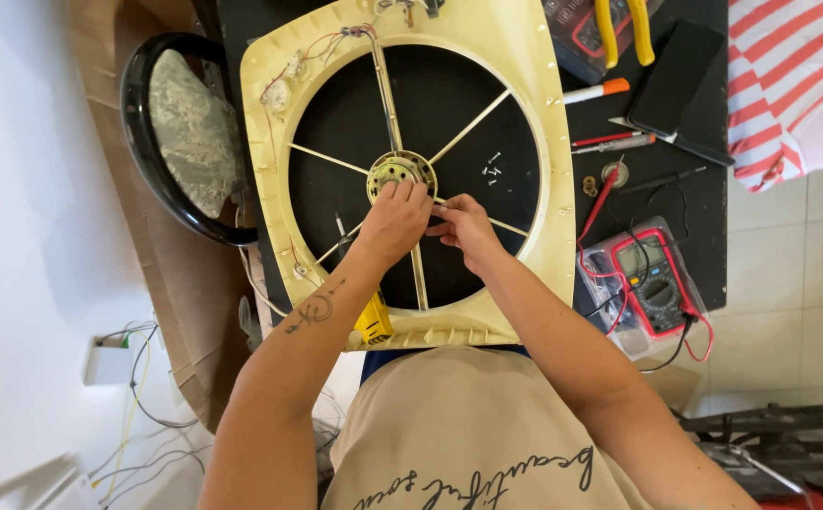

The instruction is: Disassembling a fan assembly by removing the motor using a power drill and manual manipulation.

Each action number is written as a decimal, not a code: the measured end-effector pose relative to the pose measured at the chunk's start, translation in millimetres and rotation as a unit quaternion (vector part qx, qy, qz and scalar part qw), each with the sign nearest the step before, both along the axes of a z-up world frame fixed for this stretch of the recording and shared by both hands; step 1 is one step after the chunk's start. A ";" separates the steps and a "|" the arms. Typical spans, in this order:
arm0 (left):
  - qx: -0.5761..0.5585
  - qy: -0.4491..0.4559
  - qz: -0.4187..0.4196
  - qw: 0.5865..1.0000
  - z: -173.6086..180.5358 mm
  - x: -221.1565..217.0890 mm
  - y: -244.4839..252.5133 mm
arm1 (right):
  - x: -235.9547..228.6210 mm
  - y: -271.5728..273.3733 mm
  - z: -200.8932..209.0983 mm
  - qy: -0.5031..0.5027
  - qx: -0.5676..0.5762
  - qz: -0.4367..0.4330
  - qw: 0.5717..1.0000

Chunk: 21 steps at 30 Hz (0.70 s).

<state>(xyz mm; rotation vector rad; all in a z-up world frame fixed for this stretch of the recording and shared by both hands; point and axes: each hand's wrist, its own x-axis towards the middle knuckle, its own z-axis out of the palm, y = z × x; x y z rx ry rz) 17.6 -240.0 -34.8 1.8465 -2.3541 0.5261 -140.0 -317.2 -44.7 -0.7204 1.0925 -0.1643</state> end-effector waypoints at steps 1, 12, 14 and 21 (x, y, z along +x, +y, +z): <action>-0.001 -0.001 0.004 1.000 -3.7 1.3 0.4 | -0.3 -0.6 8.8 -0.001 -0.001 0.004 1.000; 0.133 0.493 0.184 0.840 66.4 -33.0 8.8 | -26.4 8.0 18.1 -0.026 -0.080 -0.018 0.996; 0.130 0.516 0.195 0.824 70.6 -39.8 13.8 | -29.8 7.9 25.8 -0.048 -0.088 -0.025 0.995; 0.112 0.549 0.247 0.791 75.4 -60.3 22.3 | -42.1 7.1 31.3 -0.095 -0.102 -0.040 0.990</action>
